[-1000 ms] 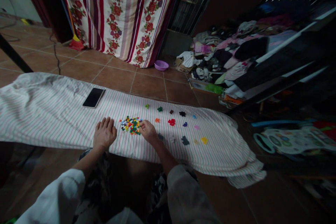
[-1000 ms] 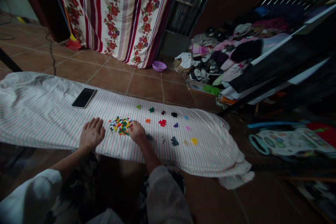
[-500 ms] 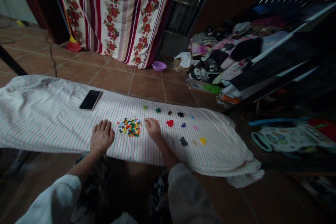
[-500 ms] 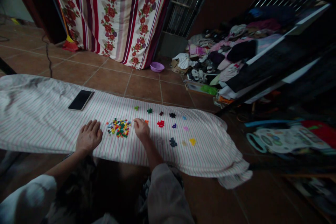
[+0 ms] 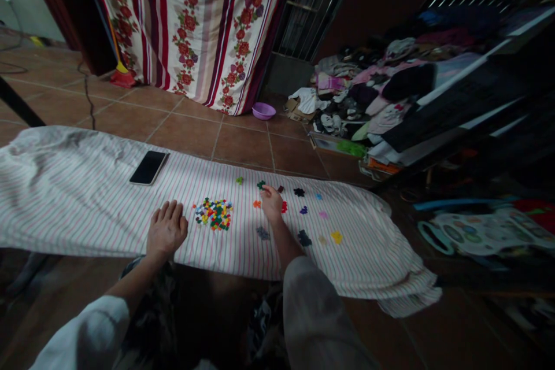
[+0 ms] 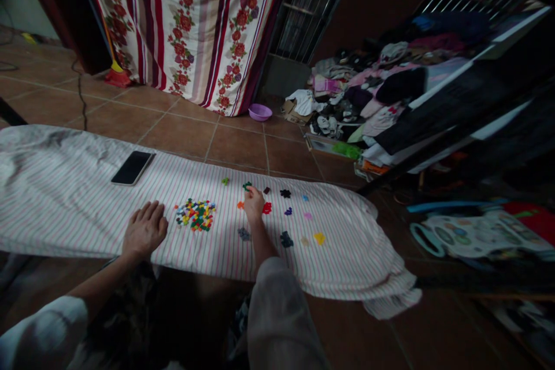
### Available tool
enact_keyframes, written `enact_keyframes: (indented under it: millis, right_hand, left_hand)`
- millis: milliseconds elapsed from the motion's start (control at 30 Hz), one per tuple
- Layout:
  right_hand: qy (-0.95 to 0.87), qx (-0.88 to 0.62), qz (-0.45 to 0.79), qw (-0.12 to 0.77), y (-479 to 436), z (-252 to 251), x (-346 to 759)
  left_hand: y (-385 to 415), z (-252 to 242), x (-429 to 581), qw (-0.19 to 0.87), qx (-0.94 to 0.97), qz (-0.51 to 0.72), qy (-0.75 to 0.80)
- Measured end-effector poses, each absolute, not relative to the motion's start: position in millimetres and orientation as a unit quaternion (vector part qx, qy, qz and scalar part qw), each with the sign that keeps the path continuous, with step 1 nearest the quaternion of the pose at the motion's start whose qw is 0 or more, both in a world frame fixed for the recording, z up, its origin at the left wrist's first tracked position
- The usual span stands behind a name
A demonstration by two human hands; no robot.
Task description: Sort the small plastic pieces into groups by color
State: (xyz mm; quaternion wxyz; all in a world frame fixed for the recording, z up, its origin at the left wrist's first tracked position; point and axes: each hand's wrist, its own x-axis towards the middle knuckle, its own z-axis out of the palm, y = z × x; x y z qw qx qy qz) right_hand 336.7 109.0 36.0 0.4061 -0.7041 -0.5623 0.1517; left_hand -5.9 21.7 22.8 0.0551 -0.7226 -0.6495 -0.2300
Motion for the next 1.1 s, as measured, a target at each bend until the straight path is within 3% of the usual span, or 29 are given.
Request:
enact_keyframes:
  millis: [300,1100]
  right_hand:
    - [-0.451,-0.782,0.154,0.402,130,26,355]
    - [-0.466,-0.757,0.205,0.409,146,3,359]
  left_hand:
    - [22,24,-6,0.068,-0.725,-0.218,-0.65]
    - [22,26,-5,0.063,-0.724,-0.211,-0.654]
